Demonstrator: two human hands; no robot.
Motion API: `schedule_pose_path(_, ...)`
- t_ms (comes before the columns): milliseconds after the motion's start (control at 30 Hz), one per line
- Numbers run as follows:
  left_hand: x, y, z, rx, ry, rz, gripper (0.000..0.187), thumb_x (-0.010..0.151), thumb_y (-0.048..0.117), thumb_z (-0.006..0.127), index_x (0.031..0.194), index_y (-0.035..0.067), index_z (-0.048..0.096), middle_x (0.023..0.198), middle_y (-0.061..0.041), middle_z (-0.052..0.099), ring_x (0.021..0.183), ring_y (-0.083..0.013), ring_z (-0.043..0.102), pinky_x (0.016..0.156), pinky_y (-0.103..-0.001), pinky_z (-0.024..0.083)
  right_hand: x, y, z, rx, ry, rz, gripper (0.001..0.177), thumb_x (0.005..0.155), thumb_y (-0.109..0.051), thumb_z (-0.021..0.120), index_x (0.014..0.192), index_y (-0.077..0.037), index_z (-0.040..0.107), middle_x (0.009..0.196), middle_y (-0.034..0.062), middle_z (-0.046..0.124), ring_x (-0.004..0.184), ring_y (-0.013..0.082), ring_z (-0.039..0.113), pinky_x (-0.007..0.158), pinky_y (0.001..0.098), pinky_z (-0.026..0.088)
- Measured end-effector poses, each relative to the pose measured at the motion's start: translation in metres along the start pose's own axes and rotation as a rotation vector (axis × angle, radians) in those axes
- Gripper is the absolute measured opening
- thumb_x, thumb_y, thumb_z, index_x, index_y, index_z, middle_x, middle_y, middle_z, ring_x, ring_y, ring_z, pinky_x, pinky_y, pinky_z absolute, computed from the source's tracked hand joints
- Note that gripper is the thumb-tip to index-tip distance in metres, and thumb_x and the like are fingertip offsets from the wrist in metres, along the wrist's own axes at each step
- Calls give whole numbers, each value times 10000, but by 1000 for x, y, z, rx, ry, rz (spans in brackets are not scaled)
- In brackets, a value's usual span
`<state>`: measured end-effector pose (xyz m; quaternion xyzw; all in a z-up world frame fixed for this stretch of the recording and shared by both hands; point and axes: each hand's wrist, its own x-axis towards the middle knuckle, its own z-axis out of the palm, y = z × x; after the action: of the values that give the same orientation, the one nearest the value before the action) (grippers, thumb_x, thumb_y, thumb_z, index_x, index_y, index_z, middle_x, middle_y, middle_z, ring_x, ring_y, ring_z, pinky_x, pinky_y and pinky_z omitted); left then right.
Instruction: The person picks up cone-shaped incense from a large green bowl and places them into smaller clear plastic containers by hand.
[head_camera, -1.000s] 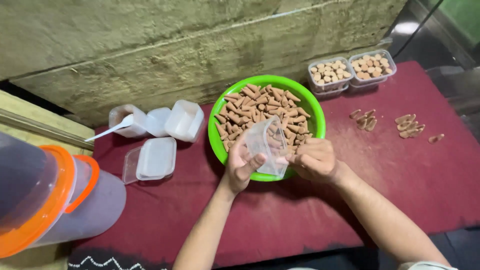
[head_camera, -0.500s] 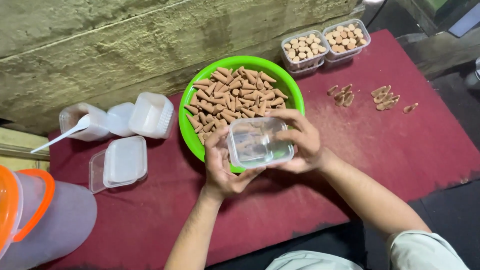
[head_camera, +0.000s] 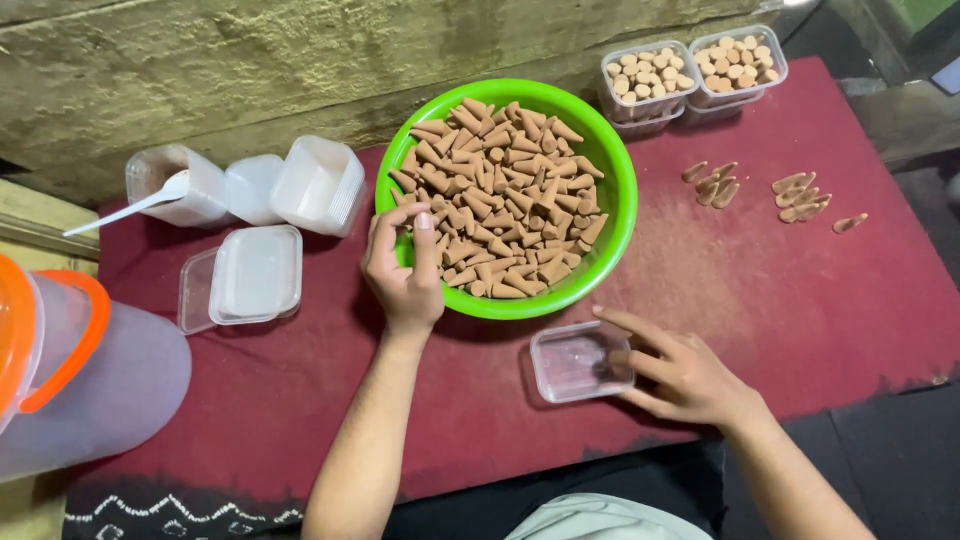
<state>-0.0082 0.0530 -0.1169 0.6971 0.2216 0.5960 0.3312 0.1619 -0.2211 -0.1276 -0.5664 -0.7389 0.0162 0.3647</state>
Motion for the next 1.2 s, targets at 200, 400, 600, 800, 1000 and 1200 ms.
schedule_pose_path(200,2,3,-2,48,-51,23,131,1028,124,620,984,73,733,787,-58,697,815,-245,668,820,-357,517,15,-10,0,-32,3,79,380,858,-246,737,1218,-127,714,1388,232,640,663,322,709,563,424,564)
schedule_pose_path(400,1,2,-2,87,-71,16,148,1030,141,617,981,84,744,777,-31,707,814,-230,661,836,-343,499,6,0,3,38,100,74,661,799,-576,755,1257,-100,724,1344,264,647,635,255,712,597,377,582)
schedule_pose_path(600,0,2,-2,85,-81,15,147,1033,130,614,987,86,746,754,-21,695,796,-223,655,851,-325,480,-11,12,12,-90,302,125,425,970,-377,579,1170,-47,757,1228,196,705,639,181,708,590,331,578)
schedule_pose_path(800,0,3,-3,86,-98,4,136,1032,125,623,989,91,748,748,-16,685,788,-220,655,855,-329,485,-33,22,28,-262,421,129,168,907,69,680,959,-53,784,751,38,717,441,214,607,512,294,556)
schedule_pose_path(1000,0,7,-5,93,-134,9,133,1039,97,619,1016,63,746,769,-25,683,824,-230,647,890,-334,449,-31,18,32,-236,460,205,186,873,-39,735,1048,-8,791,613,89,641,420,291,594,422,379,514)
schedule_pose_path(1200,1,11,-4,111,-150,1,140,1052,78,614,1014,43,744,766,-35,683,808,-222,631,899,-328,442,-17,14,18,-128,562,231,444,783,266,537,1091,25,748,1135,266,687,971,424,733,859,467,616)
